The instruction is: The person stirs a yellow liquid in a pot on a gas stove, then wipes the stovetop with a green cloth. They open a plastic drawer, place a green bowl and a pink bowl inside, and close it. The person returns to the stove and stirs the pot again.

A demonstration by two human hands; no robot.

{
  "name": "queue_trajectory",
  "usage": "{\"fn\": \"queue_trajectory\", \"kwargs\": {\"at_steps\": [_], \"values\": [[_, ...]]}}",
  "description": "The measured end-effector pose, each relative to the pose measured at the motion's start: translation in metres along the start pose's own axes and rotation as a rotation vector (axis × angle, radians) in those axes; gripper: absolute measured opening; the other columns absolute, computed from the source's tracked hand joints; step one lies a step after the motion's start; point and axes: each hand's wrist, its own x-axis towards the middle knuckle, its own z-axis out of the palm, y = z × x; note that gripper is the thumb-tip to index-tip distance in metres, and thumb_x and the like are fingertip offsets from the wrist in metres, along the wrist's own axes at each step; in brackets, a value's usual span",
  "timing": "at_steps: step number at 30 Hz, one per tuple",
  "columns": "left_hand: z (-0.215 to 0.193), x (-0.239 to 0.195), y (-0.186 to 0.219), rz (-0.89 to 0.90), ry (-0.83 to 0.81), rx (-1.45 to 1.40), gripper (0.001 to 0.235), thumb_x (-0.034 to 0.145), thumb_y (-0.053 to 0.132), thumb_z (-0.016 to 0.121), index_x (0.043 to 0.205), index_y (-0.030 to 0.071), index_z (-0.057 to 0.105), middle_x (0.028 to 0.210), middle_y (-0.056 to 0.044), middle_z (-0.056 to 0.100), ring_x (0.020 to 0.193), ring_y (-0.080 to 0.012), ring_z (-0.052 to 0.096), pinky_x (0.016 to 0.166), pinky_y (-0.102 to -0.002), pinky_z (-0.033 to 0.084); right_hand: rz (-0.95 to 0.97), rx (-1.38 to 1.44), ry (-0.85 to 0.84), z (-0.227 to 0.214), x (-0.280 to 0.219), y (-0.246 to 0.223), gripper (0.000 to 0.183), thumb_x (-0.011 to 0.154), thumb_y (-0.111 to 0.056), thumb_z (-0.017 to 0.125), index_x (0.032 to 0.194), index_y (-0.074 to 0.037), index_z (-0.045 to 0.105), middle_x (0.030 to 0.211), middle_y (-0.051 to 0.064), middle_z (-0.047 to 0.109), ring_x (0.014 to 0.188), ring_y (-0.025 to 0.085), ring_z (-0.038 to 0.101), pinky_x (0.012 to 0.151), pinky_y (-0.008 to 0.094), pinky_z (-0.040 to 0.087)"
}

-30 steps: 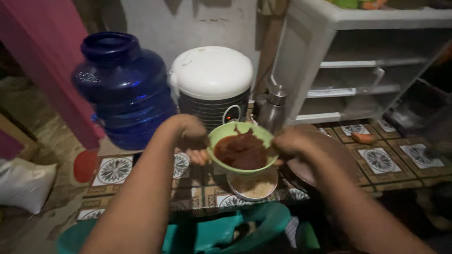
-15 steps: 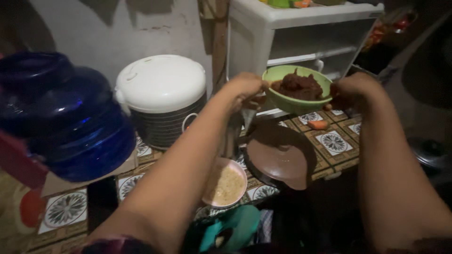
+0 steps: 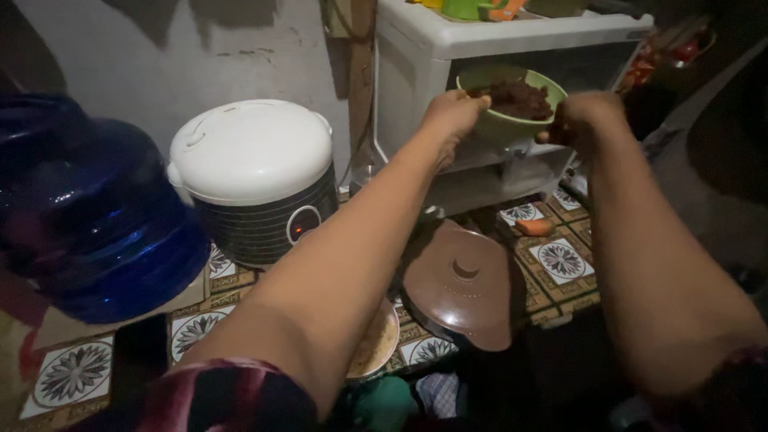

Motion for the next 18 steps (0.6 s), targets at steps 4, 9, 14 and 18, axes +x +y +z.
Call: {"fn": "queue_trajectory", "kwargs": {"at_steps": [4, 9, 14, 18], "values": [[0.005, 0.004, 0.000, -0.014, 0.036, 0.030, 0.048, 0.084, 0.030, 0.076, 0.120, -0.002, 0.071, 0.112, -0.014, 0.075, 0.101, -0.0234, 0.070, 0.087, -0.036, 0.054, 0.007, 0.028, -0.021, 0.019, 0.026, -0.006, 0.022, 0.083, 0.019, 0.060, 0.103, 0.013, 0.063, 0.106, 0.025, 0.063, 0.083, 0.037, 0.075, 0.064, 0.038, 0.065], [-0.003, 0.009, -0.014, -0.064, 0.047, 0.039, 0.049, 0.086, 0.029, 0.071, 0.126, 0.001, 0.068, 0.115, -0.016, 0.076, 0.102, -0.0261, 0.073, 0.086, -0.039, 0.056, 0.012, 0.069, -0.028, 0.042, 0.047, -0.005, 0.017, 0.090, 0.009, 0.061, 0.108, 0.010, 0.062, 0.107, 0.025, 0.067, 0.086, 0.036, 0.076, 0.064, 0.040, 0.064], [-0.005, 0.022, -0.030, -0.042, 0.082, 0.042, 0.047, 0.087, 0.026, 0.073, 0.124, -0.002, 0.070, 0.115, -0.018, 0.076, 0.104, -0.0248, 0.072, 0.089, -0.036, 0.054, 0.017, 0.183, -0.037, 0.065, 0.074, -0.004, 0.017, 0.097, -0.004, 0.062, 0.109, 0.007, 0.062, 0.106, 0.023, 0.069, 0.082, 0.032, 0.076, 0.065, 0.038, 0.065], [-0.002, 0.027, -0.037, -0.026, 0.097, -0.011, 0.049, 0.086, 0.025, 0.073, 0.127, -0.001, 0.068, 0.114, -0.019, 0.077, 0.103, -0.0259, 0.073, 0.088, -0.036, 0.055, 0.056, 0.259, -0.112, 0.083, 0.103, 0.005, 0.016, 0.096, -0.001, 0.061, 0.110, 0.007, 0.066, 0.104, 0.022, 0.067, 0.083, 0.027, 0.074, 0.069, 0.035, 0.066]]}}
